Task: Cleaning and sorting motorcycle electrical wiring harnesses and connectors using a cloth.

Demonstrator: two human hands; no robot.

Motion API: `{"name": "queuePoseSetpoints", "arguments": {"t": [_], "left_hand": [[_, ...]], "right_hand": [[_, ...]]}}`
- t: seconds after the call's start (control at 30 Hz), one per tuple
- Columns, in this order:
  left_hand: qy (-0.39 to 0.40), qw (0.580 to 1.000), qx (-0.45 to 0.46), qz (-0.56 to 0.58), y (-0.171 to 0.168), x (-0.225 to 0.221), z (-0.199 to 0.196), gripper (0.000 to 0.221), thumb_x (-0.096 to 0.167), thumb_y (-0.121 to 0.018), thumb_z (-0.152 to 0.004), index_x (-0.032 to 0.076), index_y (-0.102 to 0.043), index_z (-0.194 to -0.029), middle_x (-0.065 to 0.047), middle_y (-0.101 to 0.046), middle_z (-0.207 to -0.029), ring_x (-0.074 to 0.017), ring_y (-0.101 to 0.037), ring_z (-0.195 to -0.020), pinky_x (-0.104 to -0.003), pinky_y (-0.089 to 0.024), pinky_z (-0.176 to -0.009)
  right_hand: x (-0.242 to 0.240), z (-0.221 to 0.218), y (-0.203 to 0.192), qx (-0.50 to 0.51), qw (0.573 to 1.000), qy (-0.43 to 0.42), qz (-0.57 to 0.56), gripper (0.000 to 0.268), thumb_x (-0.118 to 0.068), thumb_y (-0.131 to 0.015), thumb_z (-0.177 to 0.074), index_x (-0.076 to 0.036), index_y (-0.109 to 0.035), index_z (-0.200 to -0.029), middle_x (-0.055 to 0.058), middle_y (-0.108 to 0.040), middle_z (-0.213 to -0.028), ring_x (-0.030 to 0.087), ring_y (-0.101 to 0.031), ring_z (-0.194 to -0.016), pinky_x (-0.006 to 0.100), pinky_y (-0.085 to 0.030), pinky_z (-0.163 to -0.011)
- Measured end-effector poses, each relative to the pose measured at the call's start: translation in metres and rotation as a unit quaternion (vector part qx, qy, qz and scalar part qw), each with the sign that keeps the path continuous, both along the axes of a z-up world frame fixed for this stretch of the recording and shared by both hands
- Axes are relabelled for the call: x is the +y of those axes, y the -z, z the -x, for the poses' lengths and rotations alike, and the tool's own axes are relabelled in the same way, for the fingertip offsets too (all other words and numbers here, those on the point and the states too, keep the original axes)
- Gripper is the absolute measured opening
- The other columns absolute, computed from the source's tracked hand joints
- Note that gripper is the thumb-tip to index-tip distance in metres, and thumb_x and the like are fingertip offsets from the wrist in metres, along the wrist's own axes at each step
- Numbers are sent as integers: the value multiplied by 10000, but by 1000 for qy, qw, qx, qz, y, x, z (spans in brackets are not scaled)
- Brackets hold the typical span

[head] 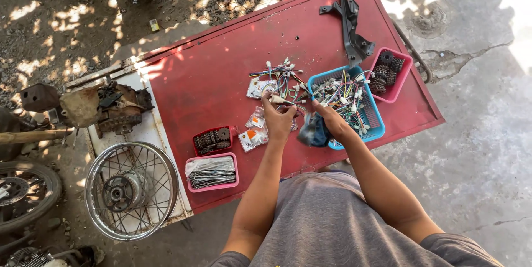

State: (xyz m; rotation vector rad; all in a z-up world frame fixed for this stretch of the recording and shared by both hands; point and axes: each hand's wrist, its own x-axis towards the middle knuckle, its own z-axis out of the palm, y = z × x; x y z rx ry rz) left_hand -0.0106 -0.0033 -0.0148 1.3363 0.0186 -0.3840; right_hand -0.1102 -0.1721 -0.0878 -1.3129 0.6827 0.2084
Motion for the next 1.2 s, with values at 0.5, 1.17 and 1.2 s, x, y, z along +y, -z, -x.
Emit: {"name": "queuePoseSetpoints", "arguments": {"t": [0.5, 1.17, 1.2], "left_hand": [[120, 986, 110, 41, 86, -84, 52, 252, 24, -800, -850, 6, -664, -1061, -75, -735, -906, -137, -710, -762, -271, -570, -675], [118, 976, 39, -178, 130, -55, 47, 341, 173, -786, -870, 23, -709, -1166, -48, -722, -1061, -132, -639, -938, -287, -534, -831], [139, 975, 41, -167, 130, -46, 46, 302, 185, -768, -872, 37, -713, -1129, -24, -733, -1036, -120, -650, -918, -276, -534, -809]], "right_hand": [[-72, 39, -28, -23, 988, 7, 154, 333, -322, -745, -940, -10, -757, -1058, -2, -712, -879, 61, -605, -814, 257, -509, -743], [-88, 64, -1, 68, 982, 178, 9, 317, -256, -727, -947, 9, -723, -1122, 37, -710, -922, 99, -641, -771, 271, -527, -702], [-81, 59, 2, 68, 984, 164, -4, 310, -255, -723, -956, 13, -727, -1111, 33, -702, -916, 98, -633, -770, 271, -521, -696]]}}
